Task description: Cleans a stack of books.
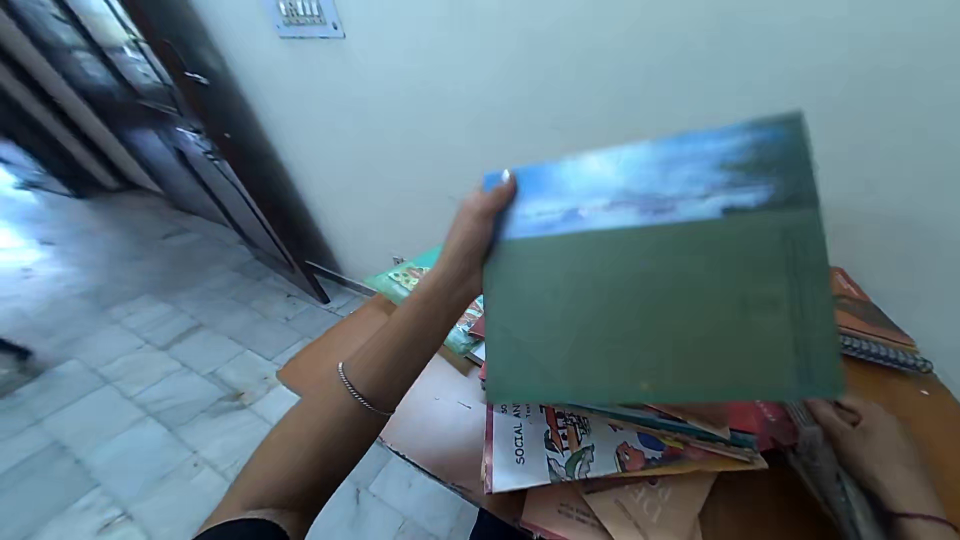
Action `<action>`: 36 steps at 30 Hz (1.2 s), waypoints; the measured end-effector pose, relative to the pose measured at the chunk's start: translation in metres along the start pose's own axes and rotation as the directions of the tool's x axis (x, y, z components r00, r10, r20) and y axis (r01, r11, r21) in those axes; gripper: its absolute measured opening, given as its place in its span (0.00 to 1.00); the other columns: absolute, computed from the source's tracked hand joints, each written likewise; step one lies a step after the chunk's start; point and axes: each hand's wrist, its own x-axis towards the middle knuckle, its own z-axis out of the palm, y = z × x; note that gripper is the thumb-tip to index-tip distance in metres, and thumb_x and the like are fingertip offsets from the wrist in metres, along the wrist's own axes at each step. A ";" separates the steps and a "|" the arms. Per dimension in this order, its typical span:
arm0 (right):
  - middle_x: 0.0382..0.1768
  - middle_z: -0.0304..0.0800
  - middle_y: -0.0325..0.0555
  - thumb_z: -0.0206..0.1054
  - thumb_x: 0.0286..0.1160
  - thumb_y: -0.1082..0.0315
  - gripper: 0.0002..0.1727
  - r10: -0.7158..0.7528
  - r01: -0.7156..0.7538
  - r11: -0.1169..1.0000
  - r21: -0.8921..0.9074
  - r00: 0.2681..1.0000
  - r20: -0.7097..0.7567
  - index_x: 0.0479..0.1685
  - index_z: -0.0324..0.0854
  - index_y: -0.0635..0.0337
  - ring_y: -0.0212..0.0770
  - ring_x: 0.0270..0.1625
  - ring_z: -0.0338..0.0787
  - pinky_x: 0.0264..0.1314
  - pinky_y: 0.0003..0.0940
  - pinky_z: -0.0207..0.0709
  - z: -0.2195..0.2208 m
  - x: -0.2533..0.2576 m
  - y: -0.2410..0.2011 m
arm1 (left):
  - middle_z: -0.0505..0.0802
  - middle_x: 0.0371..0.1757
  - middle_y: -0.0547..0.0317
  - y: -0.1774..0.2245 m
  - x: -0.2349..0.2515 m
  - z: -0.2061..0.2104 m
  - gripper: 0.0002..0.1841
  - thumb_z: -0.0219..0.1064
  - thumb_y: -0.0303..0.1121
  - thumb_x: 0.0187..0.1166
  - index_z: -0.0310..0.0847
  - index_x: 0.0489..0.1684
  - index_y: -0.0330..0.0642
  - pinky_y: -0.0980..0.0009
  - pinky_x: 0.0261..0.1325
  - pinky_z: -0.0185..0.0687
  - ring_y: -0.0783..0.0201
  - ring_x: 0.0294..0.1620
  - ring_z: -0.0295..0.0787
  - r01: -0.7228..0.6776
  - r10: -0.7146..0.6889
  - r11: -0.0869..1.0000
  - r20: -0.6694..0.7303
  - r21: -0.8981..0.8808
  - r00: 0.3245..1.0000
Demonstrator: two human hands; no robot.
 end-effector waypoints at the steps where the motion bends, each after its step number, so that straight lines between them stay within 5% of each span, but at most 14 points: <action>1: 0.63 0.82 0.83 0.62 0.85 0.70 0.20 0.015 -0.015 1.000 0.008 1.000 0.016 0.66 0.82 0.77 0.77 0.67 0.81 0.71 0.72 0.67 -0.001 0.000 0.000 | 0.92 0.35 0.64 -0.013 0.001 -0.002 0.15 0.50 0.44 0.93 0.75 0.59 0.45 0.73 0.35 0.90 0.73 0.32 0.91 0.121 -0.120 0.992 -0.009 0.044 0.993; 6: 0.65 0.82 0.80 0.62 0.86 0.68 0.21 0.074 -0.074 0.997 0.022 0.997 0.006 0.69 0.81 0.75 0.73 0.70 0.81 0.74 0.67 0.67 -0.001 0.003 0.005 | 0.88 0.43 0.52 -0.066 0.004 -0.021 0.18 0.49 0.42 0.94 0.73 0.69 0.40 0.64 0.44 0.86 0.64 0.39 0.88 0.435 -0.451 0.867 0.010 0.243 0.893; 11: 0.56 0.87 0.76 0.62 0.86 0.69 0.18 0.100 -0.098 0.993 0.060 0.994 -0.042 0.63 0.84 0.76 0.63 0.58 0.86 0.66 0.61 0.72 -0.007 0.012 0.009 | 0.88 0.45 0.54 -0.067 0.006 -0.038 0.15 0.48 0.33 0.93 0.71 0.70 0.41 0.68 0.45 0.87 0.66 0.41 0.89 0.474 -0.492 0.863 0.084 0.174 0.867; 14: 0.59 0.84 0.80 0.61 0.88 0.69 0.20 0.087 -0.082 0.994 0.067 0.993 -0.075 0.65 0.80 0.80 0.66 0.62 0.84 0.69 0.63 0.70 -0.026 0.027 0.002 | 0.86 0.68 0.49 -0.076 0.010 -0.043 0.26 0.47 0.21 0.88 0.59 0.87 0.44 0.65 0.52 0.84 0.63 0.52 0.89 0.468 -0.476 0.878 0.073 0.101 0.877; 16: 0.63 0.82 0.80 0.58 0.91 0.67 0.22 0.073 -0.067 0.996 0.062 0.993 -0.097 0.69 0.77 0.80 0.65 0.65 0.83 0.72 0.63 0.68 -0.045 0.031 -0.028 | 0.82 0.76 0.50 -0.079 0.010 -0.042 0.30 0.45 0.18 0.85 0.55 0.89 0.47 0.63 0.54 0.83 0.61 0.57 0.88 0.466 -0.469 0.881 0.025 0.077 0.883; 19: 0.49 0.88 0.64 0.61 0.89 0.65 0.20 -0.015 0.029 0.997 0.077 0.984 -0.175 0.63 0.81 0.77 0.40 0.46 0.81 0.57 0.41 0.72 -0.060 0.031 -0.094 | 0.76 0.82 0.49 -0.082 0.007 -0.042 0.32 0.45 0.16 0.83 0.57 0.89 0.46 0.61 0.58 0.80 0.59 0.63 0.84 0.433 -0.434 0.899 0.002 0.073 0.901; 22: 0.42 0.86 0.52 0.57 0.91 0.66 0.17 -0.143 0.140 0.986 0.095 0.989 0.032 0.65 0.80 0.71 0.30 0.40 0.79 0.48 0.32 0.75 -0.066 0.035 -0.150 | 0.78 0.80 0.48 -0.084 0.007 -0.044 0.33 0.43 0.15 0.80 0.58 0.88 0.46 0.61 0.56 0.81 0.59 0.62 0.85 0.431 -0.431 0.902 -0.010 0.007 0.902; 26: 0.47 0.91 0.68 0.63 0.89 0.64 0.17 -0.234 0.258 0.964 -0.062 0.937 0.259 0.60 0.87 0.69 0.62 0.50 0.88 0.56 0.66 0.74 -0.017 0.047 -0.203 | 0.81 0.74 0.44 -0.082 0.006 -0.045 0.32 0.41 0.15 0.80 0.60 0.87 0.43 0.63 0.55 0.83 0.59 0.58 0.86 0.449 -0.449 0.891 0.016 -0.061 0.893; 28: 0.58 0.86 0.76 0.64 0.88 0.62 0.19 -0.173 0.252 0.946 -0.206 0.926 0.335 0.61 0.87 0.71 0.74 0.62 0.85 0.63 0.75 0.70 0.022 0.050 -0.217 | 0.82 0.73 0.45 -0.081 0.006 -0.047 0.32 0.42 0.16 0.80 0.61 0.87 0.44 0.64 0.53 0.84 0.60 0.56 0.88 0.468 -0.467 0.881 0.036 -0.067 0.884; 31: 0.77 0.71 0.78 0.61 0.88 0.63 0.21 -0.103 0.236 0.896 -0.375 0.934 0.341 0.67 0.83 0.72 0.78 0.67 0.82 0.64 0.74 0.73 0.067 0.036 -0.243 | 0.85 0.70 0.43 -0.080 0.008 -0.046 0.31 0.43 0.17 0.81 0.62 0.87 0.45 0.63 0.51 0.85 0.58 0.53 0.89 0.481 -0.480 0.876 0.037 -0.029 0.876; 36: 0.81 0.67 0.72 0.57 0.89 0.66 0.20 -0.194 0.376 0.884 -0.280 0.837 0.512 0.69 0.80 0.72 0.70 0.67 0.84 0.66 0.64 0.77 0.098 -0.008 -0.306 | 0.84 0.64 0.41 -0.079 0.007 -0.044 0.34 0.45 0.18 0.81 0.55 0.91 0.50 0.61 0.50 0.83 0.56 0.51 0.86 0.487 -0.489 0.871 0.004 0.065 0.872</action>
